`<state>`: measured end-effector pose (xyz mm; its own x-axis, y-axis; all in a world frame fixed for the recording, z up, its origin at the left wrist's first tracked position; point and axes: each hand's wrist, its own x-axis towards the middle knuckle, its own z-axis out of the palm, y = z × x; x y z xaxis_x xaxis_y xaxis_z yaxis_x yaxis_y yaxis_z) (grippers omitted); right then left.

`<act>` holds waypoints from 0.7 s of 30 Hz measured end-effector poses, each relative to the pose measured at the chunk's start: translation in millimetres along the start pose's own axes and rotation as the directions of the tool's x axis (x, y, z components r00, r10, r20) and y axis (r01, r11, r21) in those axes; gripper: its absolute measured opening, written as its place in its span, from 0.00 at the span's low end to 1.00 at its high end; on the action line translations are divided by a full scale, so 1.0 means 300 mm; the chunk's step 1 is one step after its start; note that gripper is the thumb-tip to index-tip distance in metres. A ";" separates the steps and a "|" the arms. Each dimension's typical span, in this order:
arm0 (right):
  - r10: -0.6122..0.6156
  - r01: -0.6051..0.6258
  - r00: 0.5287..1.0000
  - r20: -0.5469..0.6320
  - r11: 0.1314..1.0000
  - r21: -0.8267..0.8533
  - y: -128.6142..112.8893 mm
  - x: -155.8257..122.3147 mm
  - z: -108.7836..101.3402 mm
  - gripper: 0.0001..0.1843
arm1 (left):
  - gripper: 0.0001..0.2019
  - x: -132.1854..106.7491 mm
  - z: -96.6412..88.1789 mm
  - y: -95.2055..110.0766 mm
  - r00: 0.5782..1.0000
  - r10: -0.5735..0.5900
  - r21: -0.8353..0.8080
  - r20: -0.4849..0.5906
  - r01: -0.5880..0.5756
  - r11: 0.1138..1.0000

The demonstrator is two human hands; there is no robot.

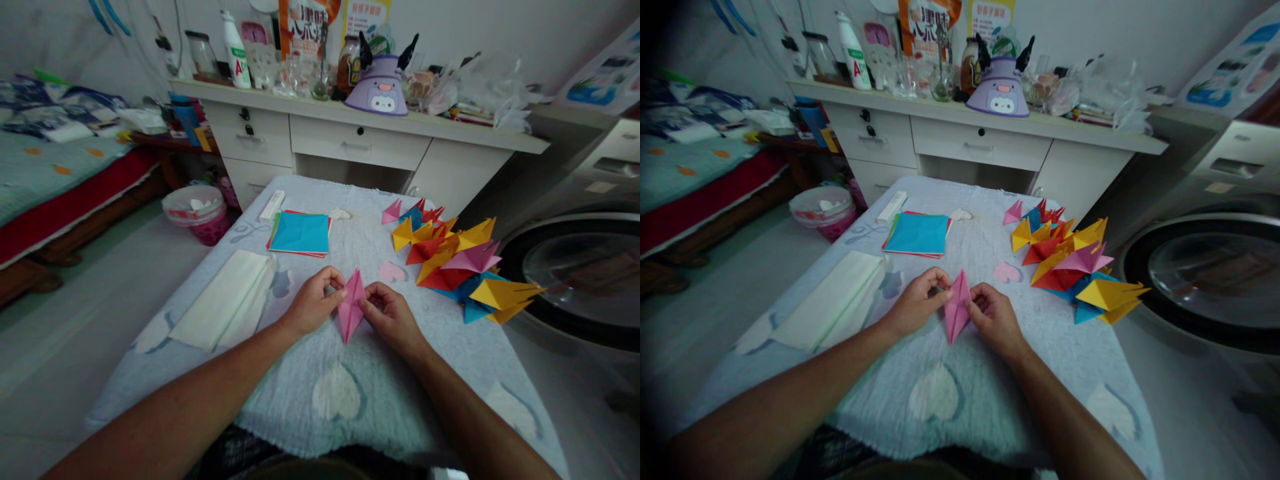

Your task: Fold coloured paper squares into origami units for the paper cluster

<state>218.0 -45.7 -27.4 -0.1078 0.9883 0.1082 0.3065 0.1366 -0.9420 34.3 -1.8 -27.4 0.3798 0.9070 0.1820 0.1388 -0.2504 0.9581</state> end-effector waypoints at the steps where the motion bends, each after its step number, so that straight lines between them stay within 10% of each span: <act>1: 0.030 -0.030 1.000 0.008 0.997 0.067 0.002 -0.002 0.005 0.09 | 0.03 -0.002 -0.001 0.003 1.000 0.018 0.030 -0.010 -0.018 0.999; 9: 0.057 -0.051 0.998 -0.025 0.978 0.200 0.013 0.000 0.014 0.14 | 0.02 -0.032 0.001 0.045 0.952 0.304 0.602 -0.040 -0.220 0.768; 21: -0.062 0.055 0.996 0.060 0.992 0.116 -0.045 -0.013 -0.002 0.12 | 0.13 -0.047 0.009 0.066 0.962 0.254 0.346 0.101 -0.273 0.898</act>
<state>214.8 -51.3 -14.8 -0.1835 0.9720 0.1470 0.1888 0.1816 -0.9651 34.3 -20.6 -11.7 0.4927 0.7748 0.3963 0.3369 -0.5897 0.7340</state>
